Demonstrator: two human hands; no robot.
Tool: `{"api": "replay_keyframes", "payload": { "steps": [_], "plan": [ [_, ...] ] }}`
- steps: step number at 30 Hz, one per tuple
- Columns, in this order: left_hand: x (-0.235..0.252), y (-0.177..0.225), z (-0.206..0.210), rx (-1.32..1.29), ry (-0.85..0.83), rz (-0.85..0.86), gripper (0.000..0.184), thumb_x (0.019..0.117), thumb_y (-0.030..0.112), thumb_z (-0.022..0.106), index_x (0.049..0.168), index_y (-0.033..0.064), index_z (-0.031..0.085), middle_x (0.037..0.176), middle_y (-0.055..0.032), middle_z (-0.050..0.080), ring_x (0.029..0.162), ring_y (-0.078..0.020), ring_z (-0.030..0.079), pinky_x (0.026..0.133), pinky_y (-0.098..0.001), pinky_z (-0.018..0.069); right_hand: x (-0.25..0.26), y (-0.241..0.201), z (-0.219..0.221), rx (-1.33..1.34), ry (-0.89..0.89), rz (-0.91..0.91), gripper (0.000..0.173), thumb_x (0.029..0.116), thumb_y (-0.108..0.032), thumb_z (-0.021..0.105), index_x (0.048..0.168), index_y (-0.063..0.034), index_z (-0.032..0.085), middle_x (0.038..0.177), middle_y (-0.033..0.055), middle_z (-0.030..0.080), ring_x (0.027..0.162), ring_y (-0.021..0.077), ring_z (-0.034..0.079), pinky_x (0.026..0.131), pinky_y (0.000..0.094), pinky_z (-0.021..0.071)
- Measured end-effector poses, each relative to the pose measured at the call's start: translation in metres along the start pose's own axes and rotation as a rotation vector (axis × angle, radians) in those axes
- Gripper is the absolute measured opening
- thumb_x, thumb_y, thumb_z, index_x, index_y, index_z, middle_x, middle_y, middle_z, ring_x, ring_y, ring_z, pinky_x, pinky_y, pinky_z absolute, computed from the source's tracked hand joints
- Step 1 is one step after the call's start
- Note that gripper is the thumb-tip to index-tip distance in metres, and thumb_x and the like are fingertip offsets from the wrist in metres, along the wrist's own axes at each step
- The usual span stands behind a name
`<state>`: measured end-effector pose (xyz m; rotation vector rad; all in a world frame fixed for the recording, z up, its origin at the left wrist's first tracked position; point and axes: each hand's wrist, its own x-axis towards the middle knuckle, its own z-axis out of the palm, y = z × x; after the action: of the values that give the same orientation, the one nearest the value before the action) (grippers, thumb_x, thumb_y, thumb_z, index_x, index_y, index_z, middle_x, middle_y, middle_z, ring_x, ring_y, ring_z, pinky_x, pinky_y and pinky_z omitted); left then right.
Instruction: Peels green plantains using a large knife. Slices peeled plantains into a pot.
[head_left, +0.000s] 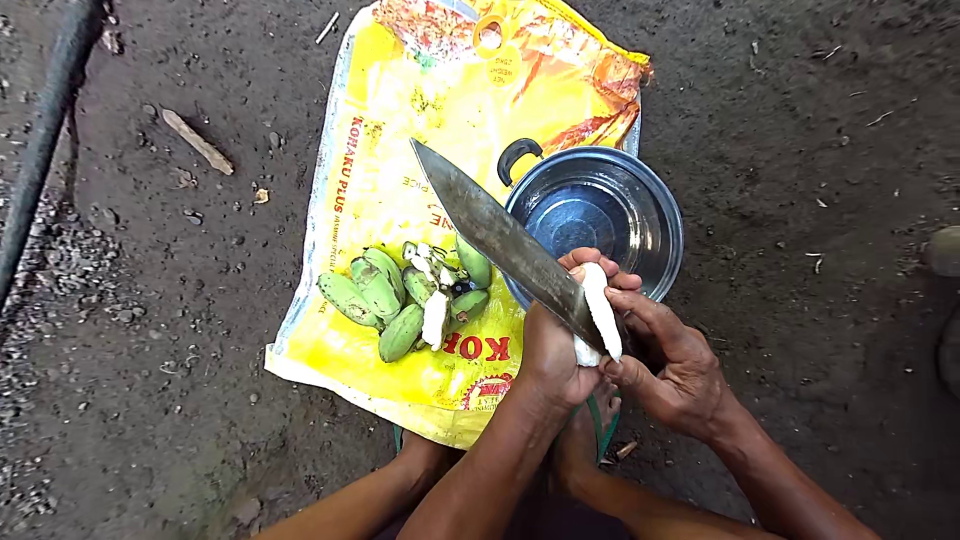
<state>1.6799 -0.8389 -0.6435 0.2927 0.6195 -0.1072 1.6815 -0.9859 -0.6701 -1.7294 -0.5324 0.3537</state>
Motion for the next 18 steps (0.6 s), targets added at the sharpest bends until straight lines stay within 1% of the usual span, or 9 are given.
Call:
{"api": "replay_keyframes", "payload": {
  "steps": [5, 8, 10, 12, 13, 14, 15, 16, 18],
  "plan": [
    [0.0, -0.003, 0.002, -0.002, 0.004, -0.009, 0.045, 0.1099, 0.025, 0.018, 0.102, 0.0138, 0.061, 0.093, -0.0055, 0.067, 0.088, -0.0177, 0.07, 0.077, -0.0305, 0.0597, -0.001, 0.002, -0.003, 0.034, -0.029, 0.029, 0.061, 0.0995, -0.033, 0.065, 0.144, 0.0066, 0.05, 0.122, 0.0129, 0.07, 0.109, 0.0068, 0.068, 0.096, 0.024, 0.0564],
    [0.0, -0.005, 0.0, -0.026, 0.009, -0.01, 0.047, 0.1101, 0.027, 0.018, 0.099, 0.0134, 0.061, 0.092, -0.0063, 0.068, 0.089, -0.0192, 0.071, 0.079, -0.0321, 0.0599, 0.0, 0.005, -0.004, 0.028, -0.035, 0.04, 0.062, 0.0996, -0.034, 0.065, 0.144, 0.0072, 0.051, 0.124, 0.0134, 0.069, 0.109, 0.0072, 0.068, 0.096, 0.0241, 0.0565],
    [0.0, -0.006, -0.002, -0.051, -0.011, -0.023, 0.051, 0.1095, 0.03, 0.015, 0.098, 0.0137, 0.062, 0.093, -0.0065, 0.069, 0.094, -0.0205, 0.071, 0.083, -0.0341, 0.0595, 0.0, 0.005, -0.006, 0.039, -0.041, 0.061, 0.061, 0.0989, -0.035, 0.066, 0.143, 0.0058, 0.052, 0.124, 0.0125, 0.07, 0.109, 0.008, 0.068, 0.095, 0.0253, 0.0573],
    [0.001, -0.008, -0.007, -0.053, -0.097, -0.014, 0.053, 0.1091, 0.037, 0.017, 0.102, 0.0146, 0.064, 0.1, -0.0069, 0.07, 0.103, -0.022, 0.07, 0.088, -0.0357, 0.0587, 0.0, 0.004, -0.008, 0.076, -0.05, 0.082, 0.062, 0.0992, -0.034, 0.066, 0.145, 0.0057, 0.05, 0.125, 0.0118, 0.069, 0.109, 0.008, 0.068, 0.096, 0.0257, 0.0574],
    [0.002, -0.009, -0.011, -0.042, -0.173, 0.004, 0.052, 0.1083, 0.046, 0.023, 0.106, 0.0158, 0.066, 0.106, -0.007, 0.07, 0.109, -0.0228, 0.068, 0.09, -0.036, 0.0579, 0.0, 0.003, -0.008, 0.091, -0.049, 0.089, 0.063, 0.0995, -0.034, 0.065, 0.146, 0.0056, 0.049, 0.127, 0.0116, 0.068, 0.111, 0.0078, 0.067, 0.097, 0.0255, 0.0567],
    [0.003, -0.011, -0.016, -0.03, -0.244, 0.025, 0.051, 0.1049, 0.056, 0.035, 0.113, 0.0169, 0.067, 0.112, -0.0077, 0.07, 0.113, -0.0235, 0.067, 0.092, -0.0364, 0.0575, 0.0, 0.002, -0.009, 0.097, -0.042, 0.092, 0.064, 0.0999, -0.034, 0.065, 0.147, 0.0058, 0.047, 0.129, 0.0116, 0.067, 0.113, 0.0075, 0.067, 0.098, 0.0252, 0.0562],
    [0.005, -0.012, -0.019, -0.015, -0.297, 0.037, 0.055, 0.0969, 0.065, 0.049, 0.119, 0.0187, 0.066, 0.117, -0.0074, 0.07, 0.116, -0.0231, 0.067, 0.093, -0.0363, 0.0572, 0.001, 0.001, -0.01, 0.095, -0.037, 0.093, 0.065, 0.1001, -0.034, 0.064, 0.148, 0.0058, 0.046, 0.131, 0.0117, 0.066, 0.113, 0.0067, 0.066, 0.098, 0.0245, 0.0559],
    [0.007, -0.012, -0.02, -0.001, -0.335, 0.044, 0.061, 0.086, 0.069, 0.063, 0.123, 0.0201, 0.066, 0.119, -0.0069, 0.07, 0.117, -0.0223, 0.067, 0.093, -0.0358, 0.0575, 0.001, 0.001, -0.011, 0.091, -0.032, 0.094, 0.066, 0.1003, -0.036, 0.064, 0.149, 0.0057, 0.045, 0.131, 0.0118, 0.066, 0.111, 0.0061, 0.066, 0.097, 0.0239, 0.0561],
    [0.008, -0.014, -0.021, 0.032, -0.369, 0.062, 0.071, 0.0745, 0.069, 0.075, 0.126, 0.0213, 0.065, 0.12, -0.0059, 0.07, 0.117, -0.0208, 0.067, 0.093, -0.0349, 0.058, 0.002, 0.0, -0.012, 0.089, -0.027, 0.1, 0.068, 0.1003, -0.038, 0.063, 0.15, 0.0046, 0.043, 0.126, 0.0101, 0.068, 0.105, 0.0035, 0.067, 0.091, 0.0215, 0.0568]
  ]
}}
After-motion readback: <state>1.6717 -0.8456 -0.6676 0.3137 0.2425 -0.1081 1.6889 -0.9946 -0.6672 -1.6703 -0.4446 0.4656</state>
